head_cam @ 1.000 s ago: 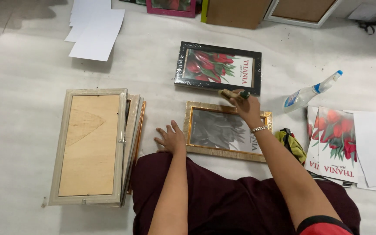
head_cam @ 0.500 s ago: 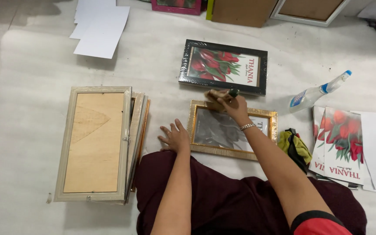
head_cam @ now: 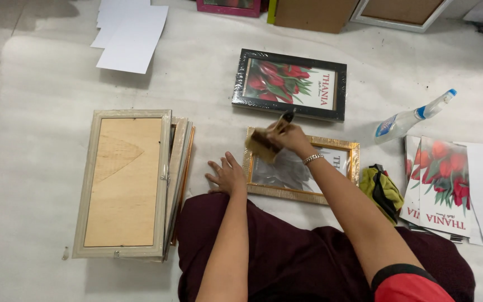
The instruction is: Cleaning picture frames using a cloth and a brush.
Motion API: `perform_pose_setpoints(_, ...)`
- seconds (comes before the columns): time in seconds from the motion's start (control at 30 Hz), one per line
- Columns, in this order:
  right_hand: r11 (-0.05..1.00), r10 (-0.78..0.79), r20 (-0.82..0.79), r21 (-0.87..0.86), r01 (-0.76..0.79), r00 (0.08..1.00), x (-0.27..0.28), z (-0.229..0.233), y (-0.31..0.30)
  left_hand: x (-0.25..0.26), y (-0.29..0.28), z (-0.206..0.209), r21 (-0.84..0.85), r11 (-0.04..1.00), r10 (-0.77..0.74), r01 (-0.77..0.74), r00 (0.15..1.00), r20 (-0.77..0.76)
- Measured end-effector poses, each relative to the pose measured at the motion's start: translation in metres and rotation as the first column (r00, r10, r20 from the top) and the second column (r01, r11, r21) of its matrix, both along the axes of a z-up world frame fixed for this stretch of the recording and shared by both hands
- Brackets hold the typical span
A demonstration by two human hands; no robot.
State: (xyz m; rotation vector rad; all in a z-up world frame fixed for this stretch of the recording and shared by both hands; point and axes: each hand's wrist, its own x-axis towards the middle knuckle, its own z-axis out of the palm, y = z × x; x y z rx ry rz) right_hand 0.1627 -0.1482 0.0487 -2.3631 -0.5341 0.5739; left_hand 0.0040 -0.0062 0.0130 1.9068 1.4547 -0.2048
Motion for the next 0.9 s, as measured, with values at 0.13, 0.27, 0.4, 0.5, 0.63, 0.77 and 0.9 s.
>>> perform_pose_setpoints(0.13,0.953,-0.299,0.254,0.128,0.274,0.920,-0.003,0.036,0.019,0.001,0.000,-0.007,0.020,1.000,-0.004,0.004,1.000,0.004)
perform_pose_setpoints(0.27,0.824,-0.403,-0.207,0.342,0.452,0.892,-0.034,0.059,0.050,0.001,0.000,-0.005,0.015,1.000,-0.003,0.003,1.000,0.016)
perform_pose_setpoints(0.4,0.847,-0.433,-0.268,0.207,0.490,0.861,-0.046,0.029,0.033,0.000,0.000,-0.006,0.035,0.999,-0.016,0.016,1.000,0.003)
perform_pose_setpoints(0.5,0.802,-0.520,-0.223,0.207,0.561,0.825,-0.041,0.024,-0.017,0.000,0.001,-0.011,0.033,0.999,-0.028,0.028,1.000,0.011)
perform_pose_setpoints(0.63,0.624,-0.589,-0.352,0.375,0.686,0.728,-0.029,0.014,-0.113,0.002,0.003,-0.013,0.003,1.000,-0.028,0.028,1.000,0.012)
perform_pose_setpoints(0.77,0.644,-0.750,-0.045,0.178,0.744,0.660,-0.020,0.007,-0.217,0.000,0.003,-0.013,0.002,0.999,-0.036,0.036,0.999,-0.002)
perform_pose_setpoints(0.9,0.689,-0.591,0.611,0.043,0.724,0.527,-0.033,-0.006,-0.249,0.000,0.003,-0.018,0.004,1.000,-0.029,0.029,0.999,0.021)
